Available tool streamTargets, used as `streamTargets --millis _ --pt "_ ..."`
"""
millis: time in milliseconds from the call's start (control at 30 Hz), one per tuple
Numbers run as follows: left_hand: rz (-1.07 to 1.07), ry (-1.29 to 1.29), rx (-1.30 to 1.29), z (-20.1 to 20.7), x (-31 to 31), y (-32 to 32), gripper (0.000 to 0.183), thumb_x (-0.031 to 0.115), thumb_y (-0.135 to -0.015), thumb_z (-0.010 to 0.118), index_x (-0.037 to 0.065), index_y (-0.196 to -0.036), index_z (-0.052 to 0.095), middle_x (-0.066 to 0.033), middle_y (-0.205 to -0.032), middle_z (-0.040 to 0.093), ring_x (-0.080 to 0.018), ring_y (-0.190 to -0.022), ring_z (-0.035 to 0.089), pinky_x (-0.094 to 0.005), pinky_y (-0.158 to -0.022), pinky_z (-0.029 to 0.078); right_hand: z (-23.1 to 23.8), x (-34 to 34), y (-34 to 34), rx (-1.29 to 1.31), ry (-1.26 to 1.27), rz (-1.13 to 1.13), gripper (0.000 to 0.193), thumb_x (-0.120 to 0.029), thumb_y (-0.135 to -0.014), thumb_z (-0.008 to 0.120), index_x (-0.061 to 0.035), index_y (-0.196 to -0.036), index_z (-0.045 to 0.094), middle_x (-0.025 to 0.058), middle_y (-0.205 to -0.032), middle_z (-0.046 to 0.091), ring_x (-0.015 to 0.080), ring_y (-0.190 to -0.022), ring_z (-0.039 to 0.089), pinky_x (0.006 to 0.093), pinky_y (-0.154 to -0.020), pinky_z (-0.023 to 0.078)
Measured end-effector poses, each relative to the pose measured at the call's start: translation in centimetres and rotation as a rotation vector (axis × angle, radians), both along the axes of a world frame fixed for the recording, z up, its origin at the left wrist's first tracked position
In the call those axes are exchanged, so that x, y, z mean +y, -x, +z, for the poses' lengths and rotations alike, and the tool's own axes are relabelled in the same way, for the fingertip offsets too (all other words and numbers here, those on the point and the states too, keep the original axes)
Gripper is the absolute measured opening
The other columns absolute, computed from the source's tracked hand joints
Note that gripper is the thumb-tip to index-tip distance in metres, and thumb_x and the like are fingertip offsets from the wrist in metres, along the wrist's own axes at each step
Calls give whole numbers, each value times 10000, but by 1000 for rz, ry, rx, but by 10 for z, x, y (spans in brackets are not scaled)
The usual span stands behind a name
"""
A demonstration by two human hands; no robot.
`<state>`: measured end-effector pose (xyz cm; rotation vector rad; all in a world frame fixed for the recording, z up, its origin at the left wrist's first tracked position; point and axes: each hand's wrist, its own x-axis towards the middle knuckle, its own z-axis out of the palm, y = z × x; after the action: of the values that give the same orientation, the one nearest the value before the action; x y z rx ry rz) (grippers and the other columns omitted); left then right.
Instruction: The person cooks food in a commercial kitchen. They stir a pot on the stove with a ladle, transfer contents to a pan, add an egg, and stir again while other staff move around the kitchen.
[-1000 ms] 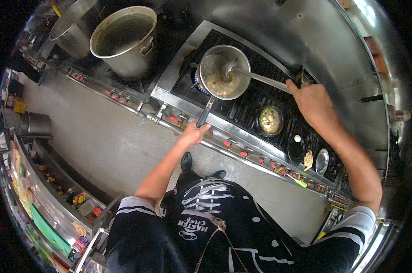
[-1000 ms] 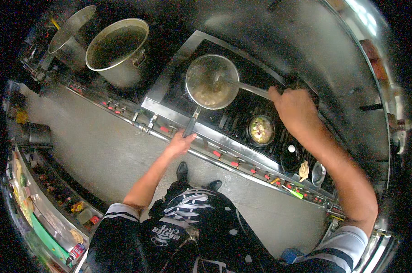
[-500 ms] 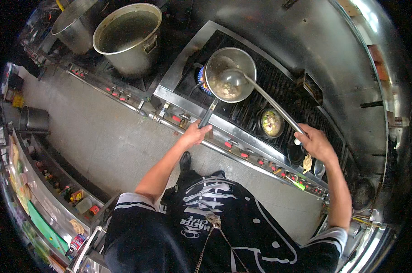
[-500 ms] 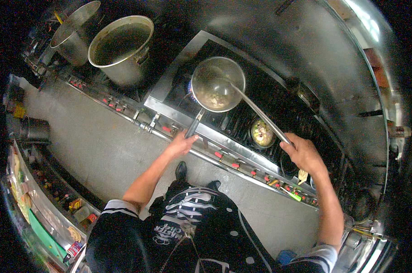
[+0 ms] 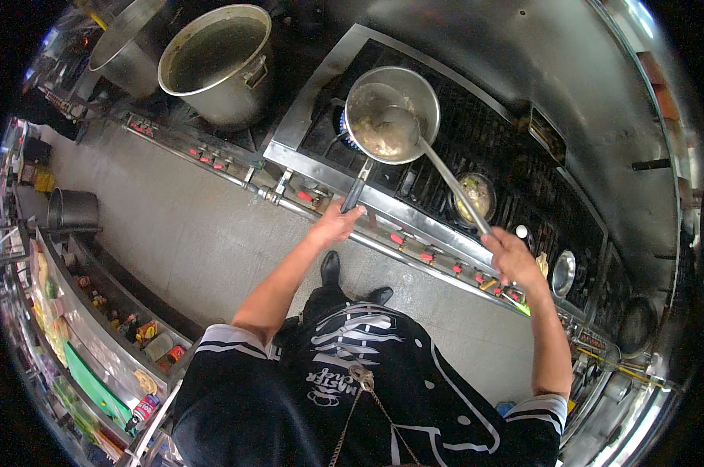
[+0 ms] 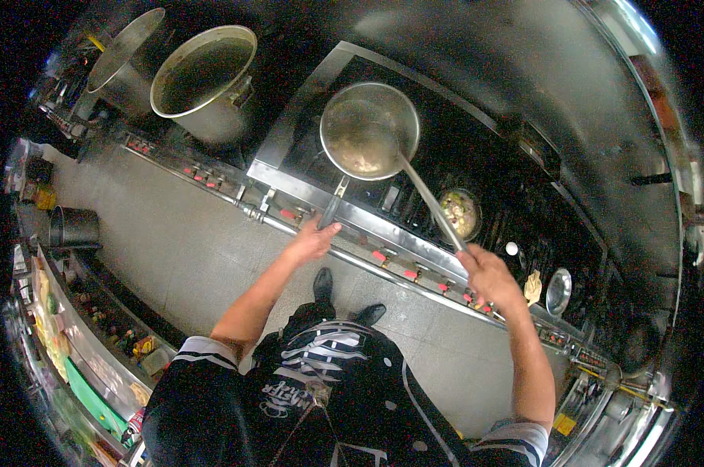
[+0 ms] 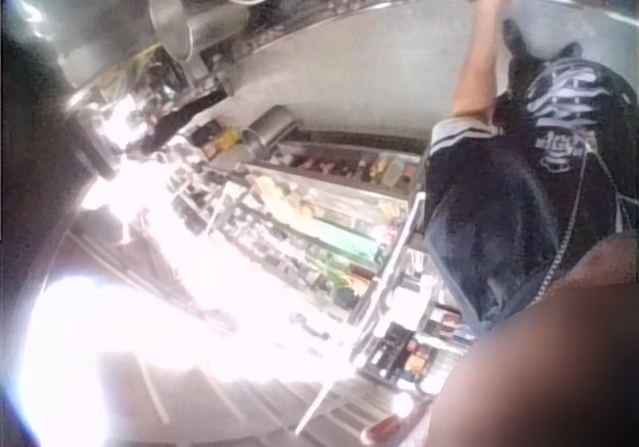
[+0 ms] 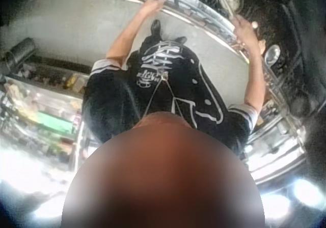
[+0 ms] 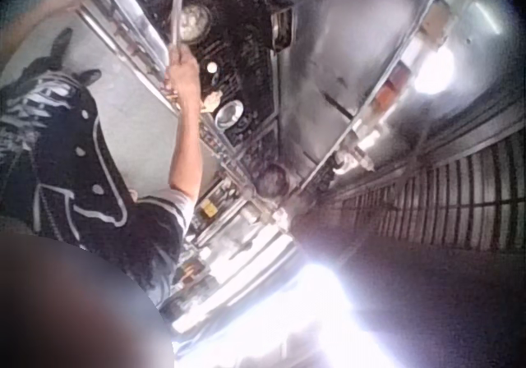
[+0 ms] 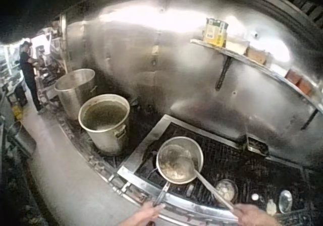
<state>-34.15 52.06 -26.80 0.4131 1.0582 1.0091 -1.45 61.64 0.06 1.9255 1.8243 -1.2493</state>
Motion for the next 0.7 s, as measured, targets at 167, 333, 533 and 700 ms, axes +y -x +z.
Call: streamTargets --millis 167,333,533,700 --pt "0 41 95 19 3 -21 330 336 -967 699 102 -1100 508 68 -580 378 -63 -431 338 -271 -380 238 -12 -39 19 367 298 -217 414 -425 -1057 501 -46 -1207 573 -40 -538 391 79 -349 370 250 -332 315" --pt "16 93 -53 37 0 -45 313 364 -977 684 132 -1000 475 72 -553 352 -63 -396 306 -268 -355 222 -22 -79 47 609 397 -428 438 -451 -1053 503 -41 -1189 572 -42 -529 378 91 -337 366 250 -325 300" --pt "95 57 -82 41 -4 -61 307 350 -972 694 116 -938 498 65 -527 360 -64 -365 298 -270 -338 224 -22 -105 57 654 354 -422 390 -406 -1066 482 -44 -1190 556 -28 -510 378 101 -329 367 261 -327 290" --pt "53 46 -83 40 -10 -57 317 369 -974 687 120 -926 495 68 -520 349 -61 -367 301 -267 -334 221 -20 -94 40 802 477 -551 400 -395 -1081 451 -32 -1202 564 -52 -510 367 81 -322 340 257 -322 268"
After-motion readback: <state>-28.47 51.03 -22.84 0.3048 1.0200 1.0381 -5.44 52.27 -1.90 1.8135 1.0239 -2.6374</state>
